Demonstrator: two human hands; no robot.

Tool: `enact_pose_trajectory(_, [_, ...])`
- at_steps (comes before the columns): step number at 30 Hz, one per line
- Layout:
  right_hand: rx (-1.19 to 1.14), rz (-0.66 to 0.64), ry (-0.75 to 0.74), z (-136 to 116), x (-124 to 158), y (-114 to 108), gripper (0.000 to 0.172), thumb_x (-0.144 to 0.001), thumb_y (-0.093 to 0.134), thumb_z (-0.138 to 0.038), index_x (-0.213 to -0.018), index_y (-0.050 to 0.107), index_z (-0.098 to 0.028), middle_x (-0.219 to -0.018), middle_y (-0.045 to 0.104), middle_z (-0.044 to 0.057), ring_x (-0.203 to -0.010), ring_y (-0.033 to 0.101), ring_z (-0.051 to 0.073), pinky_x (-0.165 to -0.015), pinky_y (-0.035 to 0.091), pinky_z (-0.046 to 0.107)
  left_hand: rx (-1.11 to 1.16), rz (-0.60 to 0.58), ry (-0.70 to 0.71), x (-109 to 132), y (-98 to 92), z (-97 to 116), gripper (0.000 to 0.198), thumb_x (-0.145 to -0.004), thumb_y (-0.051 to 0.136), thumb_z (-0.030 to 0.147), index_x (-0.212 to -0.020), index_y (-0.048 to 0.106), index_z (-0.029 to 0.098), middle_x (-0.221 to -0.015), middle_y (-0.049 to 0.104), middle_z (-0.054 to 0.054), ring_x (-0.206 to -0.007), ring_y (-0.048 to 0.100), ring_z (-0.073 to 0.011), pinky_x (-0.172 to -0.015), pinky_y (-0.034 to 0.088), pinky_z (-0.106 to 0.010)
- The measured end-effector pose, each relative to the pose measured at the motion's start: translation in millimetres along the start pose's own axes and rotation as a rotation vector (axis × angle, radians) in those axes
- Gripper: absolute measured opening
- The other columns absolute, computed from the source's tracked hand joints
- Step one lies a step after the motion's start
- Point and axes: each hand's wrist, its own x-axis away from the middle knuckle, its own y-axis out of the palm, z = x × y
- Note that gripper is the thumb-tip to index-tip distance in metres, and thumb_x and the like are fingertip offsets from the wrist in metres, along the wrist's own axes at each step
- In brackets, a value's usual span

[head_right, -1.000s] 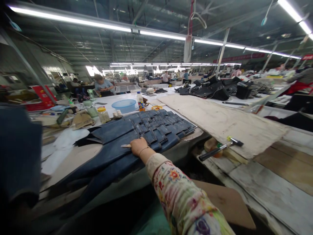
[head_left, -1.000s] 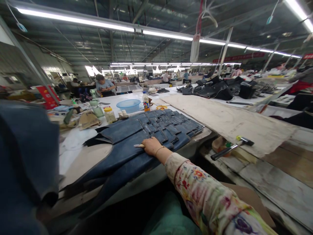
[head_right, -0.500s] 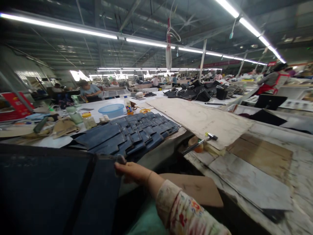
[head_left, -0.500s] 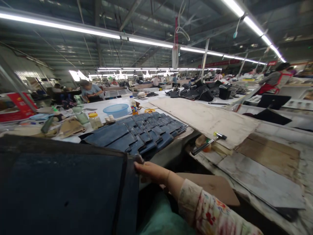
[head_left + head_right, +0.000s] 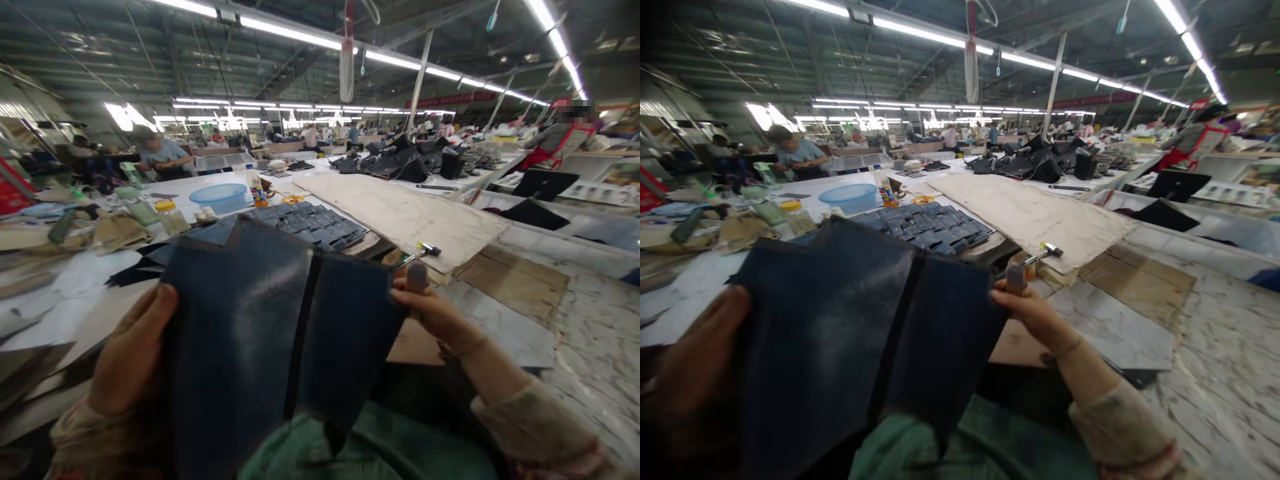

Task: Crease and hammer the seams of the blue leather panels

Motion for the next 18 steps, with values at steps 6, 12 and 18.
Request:
enact_pose_trajectory(6, [0.762, 0.396, -0.683, -132.7, 26.1, -16.9, 0.025, -0.066, 0.07, -0.039, -0.083, 0.067, -0.02, -0.078, 0.064, -0.004, -0.075, 0.054, 0.011, -0.077, 0.038, 0.036, 0.078, -0.327, -0.029, -3.3, 19.8, -34.0, 0.042, -0.067, 0.072, 0.038, -0.105, 0.064, 0.023, -0.104, 0.067, 0.001, -0.096, 0.06, -0.0147, -0.082, 0.05, -0.022])
enact_pose_trajectory(12, [1.113, 0.205, -0.764, -141.1, 15.3, -16.6, 0.038, -0.072, 0.059, -0.054, -0.082, 0.066, -0.017, -0.07, 0.061, -0.004, -0.066, 0.052, 0.009, -0.064, 0.037, 0.031, -0.005, -0.344, -0.027, -10.6, 34.4, -86.3, 0.044, -0.071, 0.067, 0.039, -0.109, 0.062, 0.019, -0.113, 0.064, -0.004, -0.103, 0.057, -0.0199, -0.088, 0.046, -0.03])
enact_pose_trajectory(18, [1.199, 0.053, -0.607, -105.1, -14.2, -25.0, 0.052, -0.073, 0.051, -0.065, -0.08, 0.065, -0.015, -0.059, 0.057, -0.001, -0.055, 0.047, 0.011, -0.054, 0.035, 0.026, -0.127, -0.417, -0.208, -12.5, 38.0, -139.8, 0.046, -0.063, 0.067, 0.037, -0.103, 0.062, 0.015, -0.098, 0.067, -0.005, -0.087, 0.059, -0.0196, -0.075, 0.048, -0.031])
